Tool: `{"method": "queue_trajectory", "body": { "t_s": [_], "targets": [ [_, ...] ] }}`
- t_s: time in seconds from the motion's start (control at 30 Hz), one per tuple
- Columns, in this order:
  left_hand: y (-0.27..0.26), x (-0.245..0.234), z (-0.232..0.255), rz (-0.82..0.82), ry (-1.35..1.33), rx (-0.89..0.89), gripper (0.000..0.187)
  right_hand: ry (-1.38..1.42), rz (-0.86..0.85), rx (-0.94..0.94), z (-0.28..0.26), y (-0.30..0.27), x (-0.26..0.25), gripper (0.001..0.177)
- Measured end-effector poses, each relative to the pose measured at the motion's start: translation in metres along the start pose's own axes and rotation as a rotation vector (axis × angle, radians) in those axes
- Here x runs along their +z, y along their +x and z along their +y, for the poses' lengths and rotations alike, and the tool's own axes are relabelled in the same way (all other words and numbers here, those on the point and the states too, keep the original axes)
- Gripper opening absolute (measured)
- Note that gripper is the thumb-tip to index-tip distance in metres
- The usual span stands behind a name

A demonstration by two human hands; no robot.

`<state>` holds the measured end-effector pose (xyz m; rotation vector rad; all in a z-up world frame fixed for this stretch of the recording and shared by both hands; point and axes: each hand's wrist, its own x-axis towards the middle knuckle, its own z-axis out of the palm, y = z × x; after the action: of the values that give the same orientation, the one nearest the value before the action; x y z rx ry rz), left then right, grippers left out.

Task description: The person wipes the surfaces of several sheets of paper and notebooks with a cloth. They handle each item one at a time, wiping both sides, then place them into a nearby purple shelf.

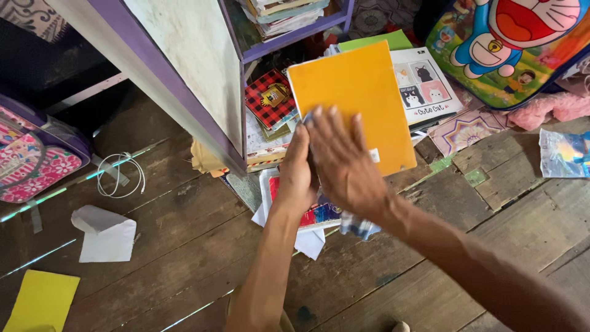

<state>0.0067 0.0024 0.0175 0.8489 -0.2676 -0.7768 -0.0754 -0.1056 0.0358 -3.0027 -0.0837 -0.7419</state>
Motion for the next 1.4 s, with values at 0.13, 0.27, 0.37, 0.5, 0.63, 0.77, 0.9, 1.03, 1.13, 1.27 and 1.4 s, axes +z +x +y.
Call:
{"method": "queue_trajectory", "body": {
  "t_s": [0.13,0.27,0.37,0.5,0.63,0.77,0.9,1.03,1.13,1.27,1.4],
  "targets": [
    [0.006,0.001,0.007,0.016,-0.281,-0.035,0.065,0.083,-0.028,0.047,-0.022,-0.026,0.002,0.06],
    [0.009,-0.006,0.008,0.055,-0.15,0.135,0.058,0.122,0.001,-0.023,-0.024,-0.036,0.003,0.058],
    [0.009,-0.009,0.009,0.091,-0.124,0.166,0.057,-0.034,-0.089,0.002,-0.009,-0.031,0.008,0.058],
    [0.006,-0.012,0.007,0.042,-0.025,0.246,0.061,0.027,0.043,0.161,0.002,-0.036,0.012,0.054],
    [0.01,-0.013,0.005,0.088,0.059,0.286,0.062,0.024,-0.067,-0.028,-0.002,-0.042,0.01,0.055],
    [0.008,-0.02,0.003,0.093,0.063,0.357,0.057,0.195,-0.256,0.379,0.011,-0.03,0.005,0.046],
    [0.005,-0.022,0.009,0.075,0.024,0.367,0.059,0.2,0.22,0.441,0.047,-0.018,-0.004,0.054],
    [0.0,-0.019,0.011,0.167,0.409,0.365,0.062,0.427,0.167,0.583,0.061,-0.026,-0.003,0.044],
    [0.009,-0.008,0.009,0.387,0.837,0.334,0.078,0.341,0.322,0.444,0.057,-0.031,-0.004,0.033],
    [0.007,0.009,-0.006,0.214,0.829,0.392,0.083,0.418,0.16,0.485,0.04,-0.024,-0.011,0.04],
    [0.003,0.007,-0.022,-0.04,0.583,0.393,0.074,0.182,0.009,0.2,0.006,-0.025,-0.005,0.017]
  ]
}}
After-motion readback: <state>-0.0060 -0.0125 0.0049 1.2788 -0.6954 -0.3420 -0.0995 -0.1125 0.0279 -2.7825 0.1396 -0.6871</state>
